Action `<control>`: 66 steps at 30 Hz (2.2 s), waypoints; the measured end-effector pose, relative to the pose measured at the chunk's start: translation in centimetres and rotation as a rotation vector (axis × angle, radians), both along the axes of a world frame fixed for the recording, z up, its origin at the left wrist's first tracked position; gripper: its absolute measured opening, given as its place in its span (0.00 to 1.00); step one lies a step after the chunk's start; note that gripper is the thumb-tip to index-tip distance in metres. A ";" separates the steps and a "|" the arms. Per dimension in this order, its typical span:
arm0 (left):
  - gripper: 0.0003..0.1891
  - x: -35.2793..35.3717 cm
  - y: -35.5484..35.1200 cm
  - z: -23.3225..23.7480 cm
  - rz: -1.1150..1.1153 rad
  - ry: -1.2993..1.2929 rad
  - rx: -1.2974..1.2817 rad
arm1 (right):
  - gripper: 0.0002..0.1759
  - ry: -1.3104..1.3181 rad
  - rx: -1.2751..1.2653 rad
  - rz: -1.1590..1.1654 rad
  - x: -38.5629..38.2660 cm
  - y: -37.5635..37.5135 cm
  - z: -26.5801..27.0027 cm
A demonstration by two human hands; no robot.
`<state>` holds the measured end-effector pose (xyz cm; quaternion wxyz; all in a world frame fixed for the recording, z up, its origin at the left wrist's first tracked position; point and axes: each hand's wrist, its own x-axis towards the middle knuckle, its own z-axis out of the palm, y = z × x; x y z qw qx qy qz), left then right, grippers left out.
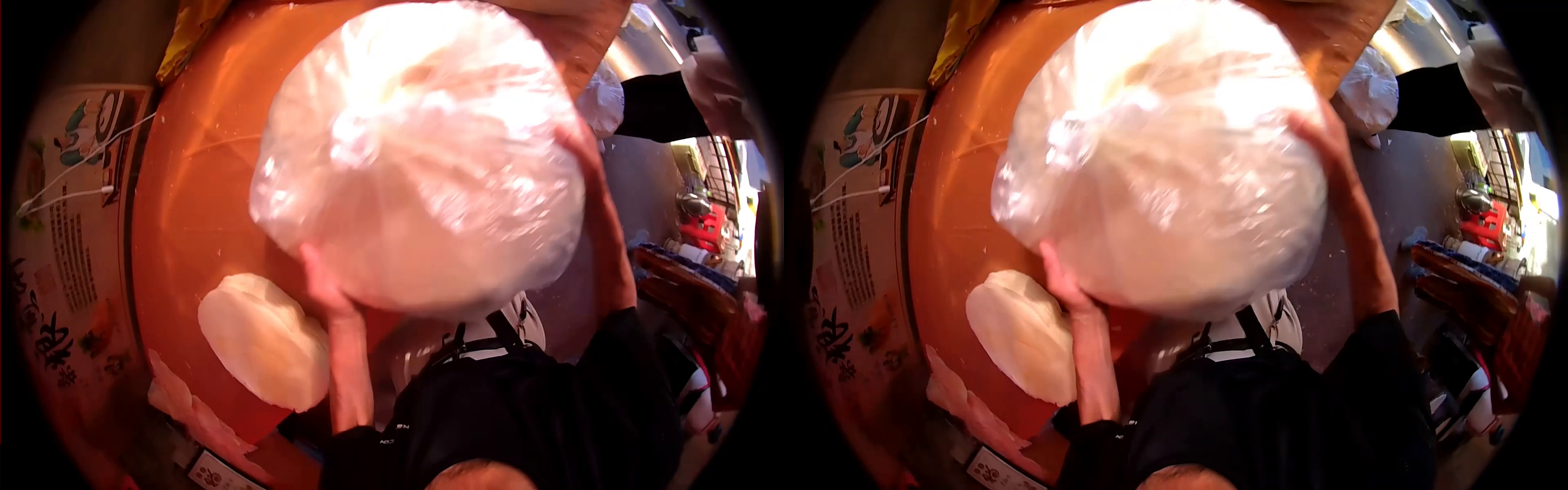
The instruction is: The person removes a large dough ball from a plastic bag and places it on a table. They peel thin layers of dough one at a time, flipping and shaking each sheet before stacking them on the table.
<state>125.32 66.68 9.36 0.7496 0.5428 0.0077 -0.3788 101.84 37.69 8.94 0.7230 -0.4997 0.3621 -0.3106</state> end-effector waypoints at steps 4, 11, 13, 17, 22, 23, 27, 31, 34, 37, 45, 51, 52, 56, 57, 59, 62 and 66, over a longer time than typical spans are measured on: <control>0.31 -2.6 -8.1 -1.0 -0.202 -0.045 -0.110 | 0.33 0.157 0.148 -0.061 -2.5 -9.8 -0.7; 0.37 -2.1 -14.8 -3.8 -0.260 -0.346 -0.176 | 0.26 0.534 -0.086 -0.080 -7.0 -18.7 -3.4; 0.43 -2.0 -13.2 -3.2 -0.239 -0.358 -0.139 | 0.23 0.751 -0.275 -0.087 -7.9 -20.0 -3.7; 0.45 -3.8 -4.3 -1.3 -0.422 -0.312 -0.043 | 0.19 1.189 -0.848 -0.223 -9.8 -18.3 -0.9; 0.26 -7.0 12.5 0.4 -0.536 -0.693 0.319 | 0.14 0.976 -1.785 -0.359 -3.3 1.5 4.7; 0.24 -7.3 15.9 0.4 -0.472 -0.762 0.358 | 0.09 0.700 -1.660 -0.265 0.7 10.1 4.5; 0.19 -6.6 28.4 1.3 -0.233 -0.929 0.563 | 0.11 0.379 0.097 0.436 8.2 33.0 2.3; 0.23 -3.8 36.7 1.9 -0.156 -1.296 0.750 | 0.19 0.210 0.466 0.599 13.9 45.1 -0.6; 0.29 -2.3 38.9 1.3 -0.265 -1.377 0.801 | 0.14 0.253 0.526 0.424 15.7 47.9 -1.8; 0.33 -1.0 38.6 0.7 -0.355 -1.421 0.806 | 0.10 0.146 0.690 0.361 15.9 48.4 -0.7; 0.12 2.9 39.8 1.9 -0.180 -1.596 0.715 | 0.22 -0.063 0.753 0.428 17.5 49.0 0.3; 0.05 6.7 40.8 7.3 -0.156 -1.505 0.866 | 0.31 0.120 0.494 0.479 18.1 49.5 0.6; 0.05 7.6 41.6 8.0 -0.065 -1.380 0.907 | 0.32 0.130 0.432 0.492 17.8 49.8 0.4; 0.07 12.5 44.8 12.3 0.159 -1.060 0.738 | 0.28 0.366 0.069 0.352 16.2 49.0 0.2; 0.08 13.4 45.1 13.1 0.199 -1.107 0.717 | 0.25 0.365 0.148 0.331 15.9 49.0 0.1; 0.12 16.0 46.2 14.5 0.214 -1.117 0.665 | 0.24 0.332 0.286 0.363 15.8 49.7 -0.4; 0.15 22.2 48.7 16.5 0.228 -0.979 0.557 | 0.23 0.262 0.456 0.291 16.2 51.4 -1.1; 0.16 30.0 54.2 18.0 0.354 -0.840 0.505 | 0.25 0.335 0.300 0.191 16.9 53.3 -0.2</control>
